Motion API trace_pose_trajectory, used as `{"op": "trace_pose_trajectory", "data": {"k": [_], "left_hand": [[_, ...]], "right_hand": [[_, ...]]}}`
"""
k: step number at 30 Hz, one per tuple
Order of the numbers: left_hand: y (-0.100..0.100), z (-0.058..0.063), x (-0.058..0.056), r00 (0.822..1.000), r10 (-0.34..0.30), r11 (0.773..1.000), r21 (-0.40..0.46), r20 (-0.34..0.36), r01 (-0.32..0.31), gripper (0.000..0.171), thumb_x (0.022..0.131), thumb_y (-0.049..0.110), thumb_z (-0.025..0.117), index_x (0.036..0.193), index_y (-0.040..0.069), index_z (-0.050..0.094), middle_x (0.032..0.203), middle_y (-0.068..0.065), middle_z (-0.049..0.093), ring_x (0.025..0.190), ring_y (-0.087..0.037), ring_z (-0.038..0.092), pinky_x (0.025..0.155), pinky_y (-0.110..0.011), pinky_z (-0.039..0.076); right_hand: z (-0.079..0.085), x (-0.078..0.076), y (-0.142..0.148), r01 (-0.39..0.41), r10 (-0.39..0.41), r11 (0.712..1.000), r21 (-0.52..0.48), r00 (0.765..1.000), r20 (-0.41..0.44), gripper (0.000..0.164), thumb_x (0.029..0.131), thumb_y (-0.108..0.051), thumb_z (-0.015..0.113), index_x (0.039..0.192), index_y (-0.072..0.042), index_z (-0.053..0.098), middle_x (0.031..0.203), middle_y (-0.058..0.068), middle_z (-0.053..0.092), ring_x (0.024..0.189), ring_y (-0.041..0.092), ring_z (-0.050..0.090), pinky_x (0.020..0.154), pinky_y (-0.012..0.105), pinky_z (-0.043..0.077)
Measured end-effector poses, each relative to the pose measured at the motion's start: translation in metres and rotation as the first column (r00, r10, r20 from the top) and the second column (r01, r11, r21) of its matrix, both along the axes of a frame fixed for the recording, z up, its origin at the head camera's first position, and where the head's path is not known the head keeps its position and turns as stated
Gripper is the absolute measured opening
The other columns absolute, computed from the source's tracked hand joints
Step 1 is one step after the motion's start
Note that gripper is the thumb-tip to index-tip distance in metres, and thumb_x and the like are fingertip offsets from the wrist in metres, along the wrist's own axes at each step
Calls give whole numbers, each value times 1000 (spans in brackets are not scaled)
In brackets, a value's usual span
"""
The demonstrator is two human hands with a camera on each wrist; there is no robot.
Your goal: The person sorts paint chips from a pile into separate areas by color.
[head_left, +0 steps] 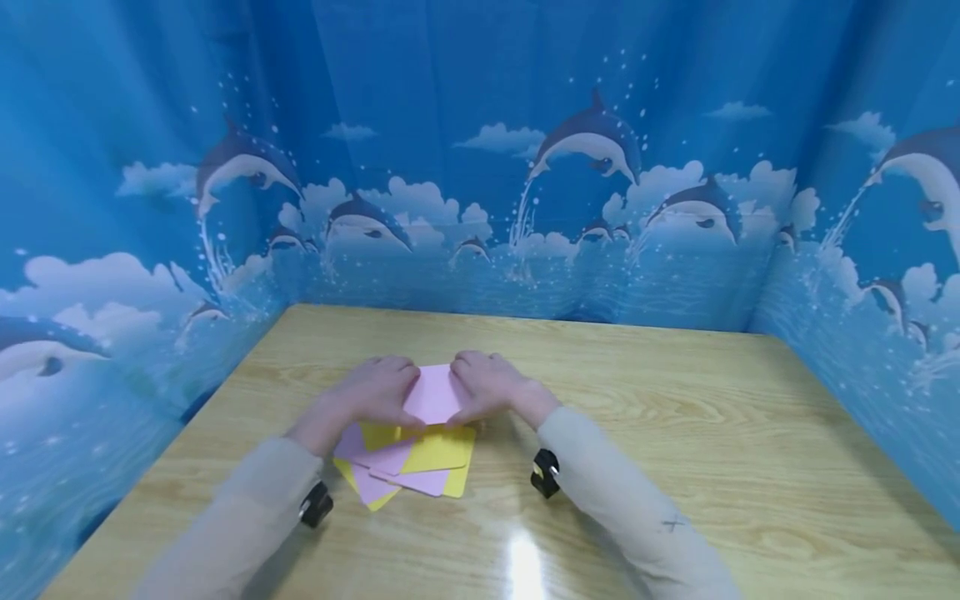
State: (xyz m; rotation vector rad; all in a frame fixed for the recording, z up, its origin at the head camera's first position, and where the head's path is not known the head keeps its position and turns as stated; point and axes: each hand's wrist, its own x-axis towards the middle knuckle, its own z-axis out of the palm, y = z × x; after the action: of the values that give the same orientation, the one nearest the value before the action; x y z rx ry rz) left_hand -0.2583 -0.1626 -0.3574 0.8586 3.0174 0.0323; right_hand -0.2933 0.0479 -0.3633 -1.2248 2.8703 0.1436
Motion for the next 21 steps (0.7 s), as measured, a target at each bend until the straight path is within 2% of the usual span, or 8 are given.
{"op": "trace_pose_trajectory", "data": {"k": [7, 13, 21], "left_hand": [[24, 3, -5, 997, -60, 998, -40, -46, 58, 78, 67, 70, 63, 113, 6, 57, 108, -6, 56, 103, -24, 51, 95, -45, 38], [45, 3, -9, 993, -96, 993, -69, -64, 91, 77, 67, 71, 62, 112, 8, 56, 109, -6, 53, 107, -24, 48, 96, -45, 36], [76, 0, -16, 984, -143, 978, -166, -110, 124, 82, 66, 76, 57, 114, 9, 56, 111, -6, 54, 108, -24, 48, 96, -43, 36]], "right_hand": [[1, -1, 26, 8, -7, 999, -52, 1000, 14, 94, 69, -70, 61, 132, -4, 45, 134, 13, 44, 119, 23, 43, 95, 38, 41], [0, 1, 49, 0, 0, 996, -88, 1000, 0, 92, 68, -67, 65, 130, -2, 47, 128, 13, 46, 110, 22, 46, 90, 36, 43], [-2, 3, 80, 0, 0, 993, -117, 1000, 7, 90, 68, -65, 66, 127, 1, 48, 124, 17, 47, 106, 25, 47, 87, 37, 44]]}}
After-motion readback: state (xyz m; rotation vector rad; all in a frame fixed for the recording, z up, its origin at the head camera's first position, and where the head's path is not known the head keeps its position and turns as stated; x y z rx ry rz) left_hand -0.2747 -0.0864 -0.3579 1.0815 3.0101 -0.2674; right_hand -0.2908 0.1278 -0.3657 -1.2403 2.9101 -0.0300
